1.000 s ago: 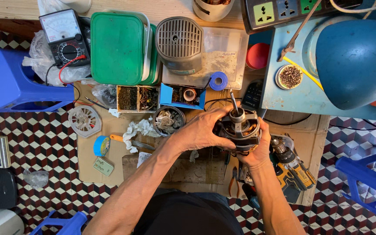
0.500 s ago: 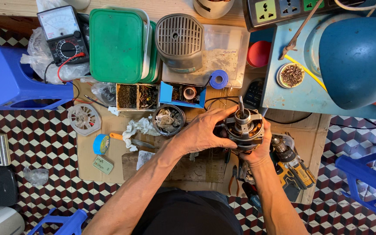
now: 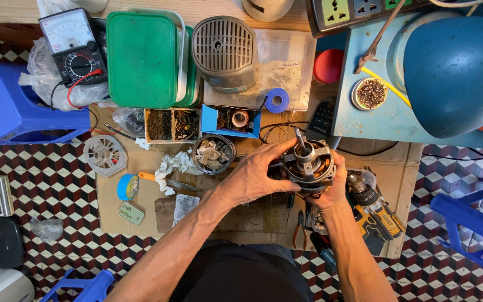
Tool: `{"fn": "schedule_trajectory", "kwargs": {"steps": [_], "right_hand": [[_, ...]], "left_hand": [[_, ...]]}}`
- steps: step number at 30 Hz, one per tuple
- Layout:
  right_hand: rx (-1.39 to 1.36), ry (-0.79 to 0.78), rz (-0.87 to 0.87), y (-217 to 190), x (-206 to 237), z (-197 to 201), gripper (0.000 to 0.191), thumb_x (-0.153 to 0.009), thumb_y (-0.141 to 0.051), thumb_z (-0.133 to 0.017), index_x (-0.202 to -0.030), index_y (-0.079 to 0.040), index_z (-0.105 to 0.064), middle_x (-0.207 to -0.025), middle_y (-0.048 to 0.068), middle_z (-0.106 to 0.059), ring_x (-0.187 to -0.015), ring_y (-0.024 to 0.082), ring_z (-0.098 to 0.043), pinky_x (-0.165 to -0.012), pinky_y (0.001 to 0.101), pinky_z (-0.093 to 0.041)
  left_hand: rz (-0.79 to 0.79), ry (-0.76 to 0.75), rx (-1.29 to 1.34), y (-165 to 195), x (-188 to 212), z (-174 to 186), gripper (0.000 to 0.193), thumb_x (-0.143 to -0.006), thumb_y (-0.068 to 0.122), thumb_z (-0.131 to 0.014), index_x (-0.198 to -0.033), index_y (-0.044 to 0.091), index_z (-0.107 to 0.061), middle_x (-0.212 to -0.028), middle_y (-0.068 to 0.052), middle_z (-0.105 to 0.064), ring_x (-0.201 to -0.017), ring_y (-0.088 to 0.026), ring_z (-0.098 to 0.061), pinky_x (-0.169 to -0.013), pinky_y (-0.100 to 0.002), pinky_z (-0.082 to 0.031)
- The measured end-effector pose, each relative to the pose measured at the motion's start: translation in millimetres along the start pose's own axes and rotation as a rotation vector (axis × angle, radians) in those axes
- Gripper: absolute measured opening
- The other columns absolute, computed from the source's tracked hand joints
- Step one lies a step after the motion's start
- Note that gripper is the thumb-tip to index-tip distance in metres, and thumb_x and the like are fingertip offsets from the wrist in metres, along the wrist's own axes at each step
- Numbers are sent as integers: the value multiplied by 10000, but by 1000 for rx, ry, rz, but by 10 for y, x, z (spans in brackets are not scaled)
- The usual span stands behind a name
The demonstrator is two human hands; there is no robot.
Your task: The person disassembles an electric motor on a workbench, using a screwdriver and a cordless drill to remove screws and separate components. They manipulate the motor housing and internal parts, then reassemble the unit with the drill.
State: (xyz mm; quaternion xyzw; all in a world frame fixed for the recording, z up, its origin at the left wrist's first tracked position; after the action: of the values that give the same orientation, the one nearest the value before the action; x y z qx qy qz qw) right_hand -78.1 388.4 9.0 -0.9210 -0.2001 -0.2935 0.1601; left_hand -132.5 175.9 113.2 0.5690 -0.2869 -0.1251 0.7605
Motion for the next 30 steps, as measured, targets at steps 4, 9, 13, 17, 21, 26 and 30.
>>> {"fn": "schedule_trajectory", "kwargs": {"steps": [4, 9, 13, 17, 21, 26, 30], "right_hand": [[23, 4, -6, -26, -14, 41, 531, -1016, -455, -545, -1313, -27, -649, -1227, 177, -721, -1060, 310, -725, -934, 465, -601], [-4, -77, -62, -53, 0, 58, 527, -984, -431, -601, -1308, -20, -660, -1225, 192, -723, -1045, 315, -735, -900, 449, -615], [14, -99, -82, -79, 16, 43, 508, -962, -393, -625, -1292, -9, -668, -1218, 186, -724, -1041, 301, -737, -905, 441, -619], [45, -66, -76, -80, 14, 12, 484, -1017, -368, -618, -1308, 15, -665, -1221, 192, -720, -1041, 293, -728, -909, 436, -610], [70, -26, -123, -95, 2, -35, 492, -986, -396, -597, -1274, -2, -658, -1184, 186, -728, -1024, 286, -732, -894, 435, -615], [80, -32, -131, -117, -19, -96, 475, -1001, -388, -586, -1283, -9, -645, -1181, 180, -724, -1020, 284, -727, -893, 441, -617], [95, -17, -151, -89, -1, -95, 489, -974, -397, -586, -1258, -7, -662, -1159, 183, -734, -984, 279, -738, -851, 427, -622]], "left_hand": [[20, -50, 13, -60, -6, -18, 1033, -686, 430, -908, -1554, 113, -446, -1500, -149, -569, -1378, -286, -553, -1155, -422, -446], [84, -104, 44, -48, -21, 29, 995, -705, 469, -886, -1544, 136, -468, -1552, -140, -525, -1413, -286, -517, -1169, -416, -403], [75, -82, 12, 47, 0, 60, 927, -719, 428, -874, -1530, 177, -500, -1411, -102, -652, -1256, -243, -651, -1095, -380, -504], [150, -94, -24, 72, 27, 72, 813, -705, 381, -880, -1438, 200, -581, -1202, -46, -771, -1066, -186, -744, -984, -345, -580], [43, -79, -7, 56, -8, 84, 687, -773, 339, -874, -1388, 159, -627, -1253, -44, -763, -1116, -177, -723, -1013, -343, -564], [125, -82, 64, 40, 4, 72, 784, -750, 330, -873, -1451, 188, -551, -1218, -20, -760, -1077, -162, -721, -992, -346, -568], [222, -116, 44, 53, 24, 64, 811, -692, 353, -892, -1425, 212, -577, -1141, -10, -781, -1040, -173, -731, -973, -361, -576]]}}
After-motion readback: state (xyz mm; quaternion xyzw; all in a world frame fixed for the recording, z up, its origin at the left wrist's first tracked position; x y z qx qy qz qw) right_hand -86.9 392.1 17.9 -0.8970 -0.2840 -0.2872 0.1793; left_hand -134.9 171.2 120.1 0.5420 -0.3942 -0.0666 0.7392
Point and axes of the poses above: each hand's wrist, its own x-axis away from the middle knuckle, its own z-axis out of the back of the hand, y = z × x, the point moved 2 cm from there along -x, towards the middle knuckle
